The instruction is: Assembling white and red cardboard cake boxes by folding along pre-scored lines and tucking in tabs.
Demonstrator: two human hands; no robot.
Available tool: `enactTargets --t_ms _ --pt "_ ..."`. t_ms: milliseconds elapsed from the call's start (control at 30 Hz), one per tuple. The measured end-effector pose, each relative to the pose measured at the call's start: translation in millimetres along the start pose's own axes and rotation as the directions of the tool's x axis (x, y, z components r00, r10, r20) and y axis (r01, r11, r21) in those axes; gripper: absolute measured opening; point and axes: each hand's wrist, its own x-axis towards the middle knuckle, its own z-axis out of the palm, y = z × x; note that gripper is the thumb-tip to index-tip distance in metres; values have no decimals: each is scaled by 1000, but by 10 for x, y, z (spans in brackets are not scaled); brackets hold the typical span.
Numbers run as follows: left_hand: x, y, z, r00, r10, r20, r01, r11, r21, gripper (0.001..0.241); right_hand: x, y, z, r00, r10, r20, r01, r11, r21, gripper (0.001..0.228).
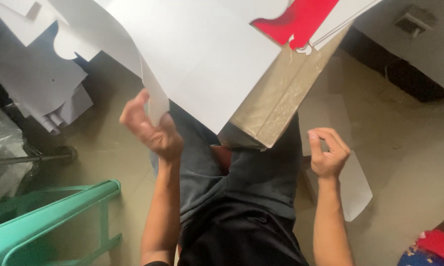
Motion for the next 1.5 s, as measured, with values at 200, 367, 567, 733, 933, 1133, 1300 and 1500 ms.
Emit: enactTargets --t_ms 200,367,567,733,933,1133,1300,1500 --pt "15 195 -325 932 -358 58 316 721 -616 58 171 -394 -58 986 -147 81 150 988 -28 19" --pt "337 123 -269 887 -461 40 440 813 -382 74 588 -701 335 830 -404 385 474 875 -102 71" --pt "684 44 22 795 -566 219 606 725 -328 97 608 -1186 945 685 -358 634 501 863 -54 113" --pt "204 101 -130 853 -329 406 519 623 -585 86 498 -1718 1046 572 -459 680 515 846 137 110" --pt "-253 471 -241 724 -290 626 643 612 -461 62 528 -1996 917 516 -423 745 530 841 111 104" --pt "-339 335 -243 701 -624 345 713 606 -354 43 337 -1941 690 355 -395 848 496 848 188 91" --pt "-239 315 -311 733 -661 163 665 642 -382 52 497 -1603 622 550 -310 776 495 869 -4 98" --pt "-266 148 -352 819 -553 152 572 771 -279 49 602 -1216 668 525 -259 810 588 799 -126 80"
